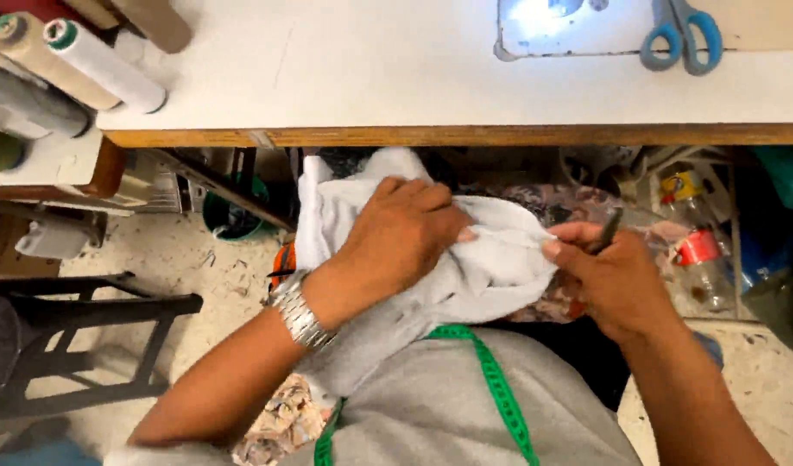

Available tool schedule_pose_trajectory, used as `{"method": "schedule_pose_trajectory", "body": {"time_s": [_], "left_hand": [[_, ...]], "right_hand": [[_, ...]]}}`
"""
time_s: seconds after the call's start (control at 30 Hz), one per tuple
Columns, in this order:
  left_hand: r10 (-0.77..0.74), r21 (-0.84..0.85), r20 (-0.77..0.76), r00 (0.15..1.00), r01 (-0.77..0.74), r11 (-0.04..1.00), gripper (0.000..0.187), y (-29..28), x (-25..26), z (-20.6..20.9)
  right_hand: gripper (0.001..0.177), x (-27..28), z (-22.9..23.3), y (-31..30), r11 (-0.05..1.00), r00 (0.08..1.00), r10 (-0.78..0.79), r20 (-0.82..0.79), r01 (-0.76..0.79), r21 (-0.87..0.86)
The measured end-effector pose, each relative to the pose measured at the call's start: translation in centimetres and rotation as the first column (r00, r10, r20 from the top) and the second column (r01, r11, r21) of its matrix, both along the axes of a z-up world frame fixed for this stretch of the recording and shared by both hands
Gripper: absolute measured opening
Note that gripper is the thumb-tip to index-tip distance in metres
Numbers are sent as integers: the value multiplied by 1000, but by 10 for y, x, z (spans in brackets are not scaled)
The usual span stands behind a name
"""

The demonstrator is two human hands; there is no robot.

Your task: Trimming loose threads from a white garment using a seam ripper or small snips

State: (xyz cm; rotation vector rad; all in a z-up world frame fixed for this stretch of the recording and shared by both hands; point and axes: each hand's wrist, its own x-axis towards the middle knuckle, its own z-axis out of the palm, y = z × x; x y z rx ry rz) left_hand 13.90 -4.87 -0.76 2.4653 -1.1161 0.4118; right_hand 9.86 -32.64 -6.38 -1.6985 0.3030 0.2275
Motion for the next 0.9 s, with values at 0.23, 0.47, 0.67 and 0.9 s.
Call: {"method": "schedule_pose_trajectory", "body": {"time_s": [0.23,0.47,0.67,0.9], "left_hand": [[28,-150,-224,974,-63,987,26,40,-63,52],[44,-48,-43,998,-46,998,32,21,-87,62],[-63,-80,45,997,67,995,10,4,-74,61],[-36,-62,10,999,37,997,10,4,-82,59]], "right_hand": [[20,-40,-1,19,770,990,123,74,-142,622],[23,-48,20,42,723,977,120,178,-208,658],[32,-55,25,36,750,971,64,230,-199,631],[32,-64,36,36,844,949,71,307,-221,488]]}}
